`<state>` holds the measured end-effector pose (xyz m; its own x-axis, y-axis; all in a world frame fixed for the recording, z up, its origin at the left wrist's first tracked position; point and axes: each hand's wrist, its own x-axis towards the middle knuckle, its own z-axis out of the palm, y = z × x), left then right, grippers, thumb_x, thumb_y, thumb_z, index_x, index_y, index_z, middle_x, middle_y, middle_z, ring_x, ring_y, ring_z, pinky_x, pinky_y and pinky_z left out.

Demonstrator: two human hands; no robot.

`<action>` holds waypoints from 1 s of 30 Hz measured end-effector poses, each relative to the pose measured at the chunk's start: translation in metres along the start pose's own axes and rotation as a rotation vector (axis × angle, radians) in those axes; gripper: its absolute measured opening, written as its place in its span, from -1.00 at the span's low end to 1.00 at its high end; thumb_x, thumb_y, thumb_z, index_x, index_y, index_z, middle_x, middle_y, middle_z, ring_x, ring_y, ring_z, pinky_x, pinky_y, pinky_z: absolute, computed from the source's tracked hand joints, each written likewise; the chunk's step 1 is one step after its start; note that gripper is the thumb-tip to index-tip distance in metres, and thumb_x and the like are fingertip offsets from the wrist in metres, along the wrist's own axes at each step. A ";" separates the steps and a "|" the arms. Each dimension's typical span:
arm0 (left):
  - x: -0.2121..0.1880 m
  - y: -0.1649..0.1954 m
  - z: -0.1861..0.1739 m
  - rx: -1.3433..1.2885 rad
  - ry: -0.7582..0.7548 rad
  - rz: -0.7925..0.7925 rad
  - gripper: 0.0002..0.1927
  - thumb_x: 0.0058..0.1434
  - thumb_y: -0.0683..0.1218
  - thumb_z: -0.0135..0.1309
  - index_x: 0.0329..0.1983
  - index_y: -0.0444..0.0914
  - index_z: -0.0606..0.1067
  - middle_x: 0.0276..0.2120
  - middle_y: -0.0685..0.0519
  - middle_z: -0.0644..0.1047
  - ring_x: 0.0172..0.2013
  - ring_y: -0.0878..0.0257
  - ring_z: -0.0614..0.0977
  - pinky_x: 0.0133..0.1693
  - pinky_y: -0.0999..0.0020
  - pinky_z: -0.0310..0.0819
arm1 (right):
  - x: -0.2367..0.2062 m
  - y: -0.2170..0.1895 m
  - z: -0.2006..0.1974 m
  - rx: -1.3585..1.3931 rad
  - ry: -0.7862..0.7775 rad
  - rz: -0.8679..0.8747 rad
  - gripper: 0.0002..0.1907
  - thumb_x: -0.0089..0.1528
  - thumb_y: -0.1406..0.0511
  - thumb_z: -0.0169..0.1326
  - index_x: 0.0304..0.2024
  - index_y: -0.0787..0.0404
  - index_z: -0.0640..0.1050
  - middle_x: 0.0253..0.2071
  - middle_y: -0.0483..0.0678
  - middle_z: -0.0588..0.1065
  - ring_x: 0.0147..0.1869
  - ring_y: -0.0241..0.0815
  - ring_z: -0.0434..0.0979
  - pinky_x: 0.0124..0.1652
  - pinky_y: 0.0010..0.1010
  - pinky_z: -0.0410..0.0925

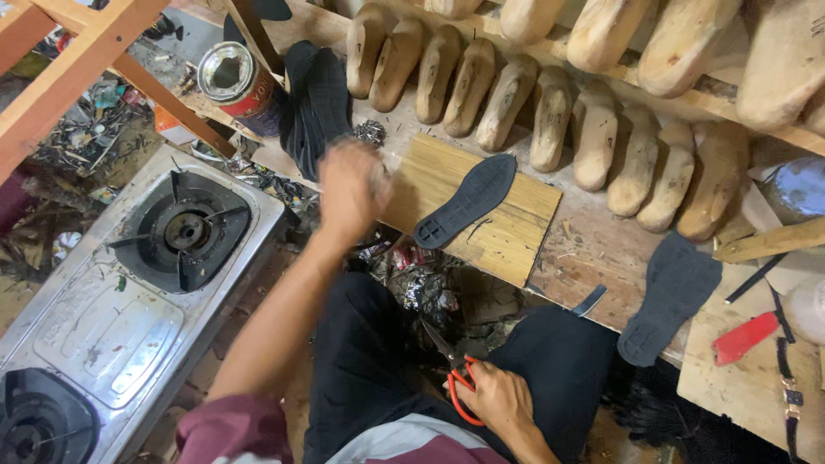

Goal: The person sits on the floor of a shoe workshop and trims the edges of black rubber shoe soles with red-handled scissors, working one sole at a time on their lap and placing finished soles on a wooden board on the workbench.

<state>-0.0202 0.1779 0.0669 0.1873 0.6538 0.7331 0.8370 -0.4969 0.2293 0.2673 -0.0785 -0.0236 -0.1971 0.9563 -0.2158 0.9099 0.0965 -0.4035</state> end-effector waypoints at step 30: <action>0.051 -0.052 -0.006 0.294 -0.393 -0.261 -0.83 0.21 -0.11 0.06 -0.20 -0.21 0.59 -0.18 -0.10 0.65 -0.13 -0.05 0.67 -0.11 0.04 0.59 | -0.003 -0.017 -0.013 -0.015 -0.071 0.006 -0.49 0.11 -0.11 0.23 -0.26 0.18 0.60 -0.36 0.08 0.61 -0.28 0.15 0.65 -0.26 -0.07 0.48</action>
<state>-0.0568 0.2333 0.0960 0.0846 0.9255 0.3691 0.9790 -0.1461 0.1419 0.2572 -0.0799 -0.0045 -0.2170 0.9349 -0.2807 0.9163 0.0959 -0.3889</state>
